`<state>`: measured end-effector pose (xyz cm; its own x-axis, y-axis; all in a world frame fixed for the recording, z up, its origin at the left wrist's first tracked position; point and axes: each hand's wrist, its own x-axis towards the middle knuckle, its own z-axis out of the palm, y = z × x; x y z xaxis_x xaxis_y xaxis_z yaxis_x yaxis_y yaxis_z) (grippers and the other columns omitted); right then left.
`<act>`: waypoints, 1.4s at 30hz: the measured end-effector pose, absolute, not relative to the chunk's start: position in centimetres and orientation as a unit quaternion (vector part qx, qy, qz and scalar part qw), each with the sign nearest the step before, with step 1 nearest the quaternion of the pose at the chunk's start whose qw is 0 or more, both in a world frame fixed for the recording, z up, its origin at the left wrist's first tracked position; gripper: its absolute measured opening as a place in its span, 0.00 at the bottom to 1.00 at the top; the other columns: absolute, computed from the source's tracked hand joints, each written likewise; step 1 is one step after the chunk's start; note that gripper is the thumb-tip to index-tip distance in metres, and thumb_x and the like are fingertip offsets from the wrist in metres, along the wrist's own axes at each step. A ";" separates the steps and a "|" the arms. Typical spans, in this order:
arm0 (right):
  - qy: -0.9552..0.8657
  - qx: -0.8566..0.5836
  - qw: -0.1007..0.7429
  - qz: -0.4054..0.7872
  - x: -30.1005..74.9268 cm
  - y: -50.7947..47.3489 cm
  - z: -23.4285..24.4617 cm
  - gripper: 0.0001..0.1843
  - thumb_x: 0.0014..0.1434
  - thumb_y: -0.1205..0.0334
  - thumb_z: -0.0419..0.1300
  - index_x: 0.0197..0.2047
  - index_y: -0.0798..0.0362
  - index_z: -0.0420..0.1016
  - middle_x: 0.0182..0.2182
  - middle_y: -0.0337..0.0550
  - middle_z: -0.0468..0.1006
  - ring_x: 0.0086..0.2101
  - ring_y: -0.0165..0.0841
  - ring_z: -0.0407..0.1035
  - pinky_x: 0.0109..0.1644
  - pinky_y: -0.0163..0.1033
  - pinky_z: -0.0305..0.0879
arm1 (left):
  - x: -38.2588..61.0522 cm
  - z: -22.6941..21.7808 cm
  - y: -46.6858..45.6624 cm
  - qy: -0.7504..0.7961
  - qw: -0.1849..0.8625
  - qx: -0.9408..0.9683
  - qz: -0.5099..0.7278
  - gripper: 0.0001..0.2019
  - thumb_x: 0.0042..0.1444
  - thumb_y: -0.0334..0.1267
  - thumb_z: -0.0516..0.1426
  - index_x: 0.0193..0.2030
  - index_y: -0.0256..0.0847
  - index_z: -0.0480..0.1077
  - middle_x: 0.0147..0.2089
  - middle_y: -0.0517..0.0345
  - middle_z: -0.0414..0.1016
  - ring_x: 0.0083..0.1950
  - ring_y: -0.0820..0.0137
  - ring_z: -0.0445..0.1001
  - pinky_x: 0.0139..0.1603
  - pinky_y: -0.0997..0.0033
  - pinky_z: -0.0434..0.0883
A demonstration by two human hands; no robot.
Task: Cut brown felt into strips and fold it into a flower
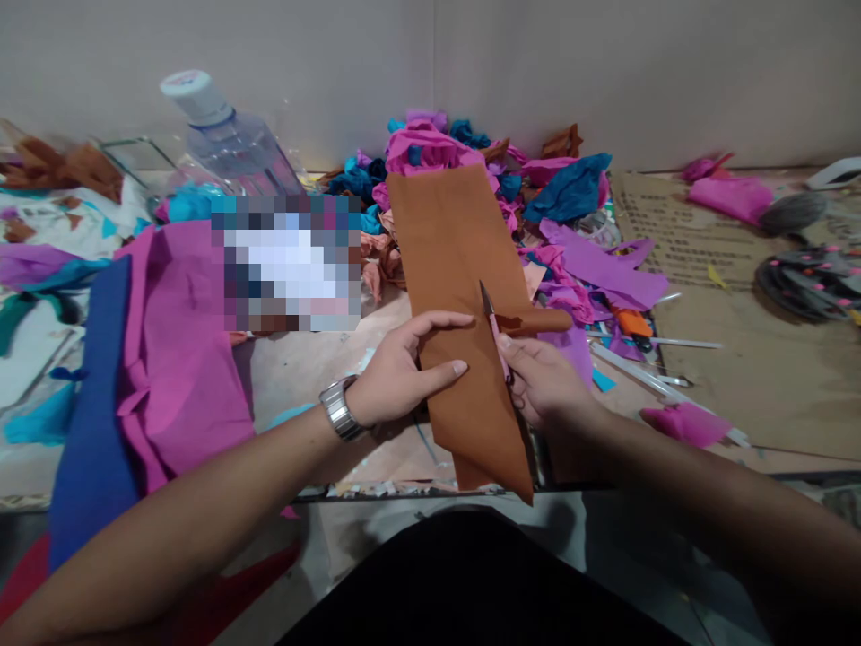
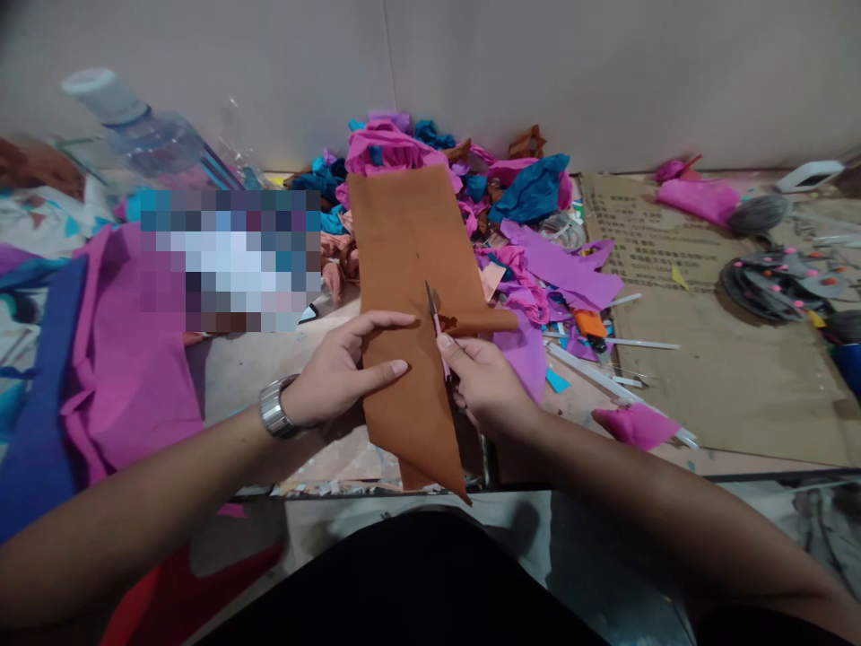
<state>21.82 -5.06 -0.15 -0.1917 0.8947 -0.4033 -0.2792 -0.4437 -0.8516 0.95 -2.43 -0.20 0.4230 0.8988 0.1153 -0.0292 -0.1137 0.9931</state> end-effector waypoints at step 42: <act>-0.330 -0.463 0.422 0.706 21.6 -4.5 -0.5 0.28 0.52 0.37 0.73 0.27 0.53 0.71 0.19 0.33 0.69 0.17 0.23 0.60 0.20 0.30 0.54 | 1.1 -0.8 -1.9 0.403 0.572 0.564 0.439 0.22 0.58 0.42 0.67 0.58 0.42 0.73 0.61 0.49 0.77 0.57 0.61 0.78 0.58 0.57 0.78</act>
<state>21.57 -4.49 -0.48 -0.2154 0.9016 -0.3751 -0.2914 -0.4260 -0.8565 1.08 -1.90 -0.79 0.2903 0.9563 0.0349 -0.0480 -0.0219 0.9986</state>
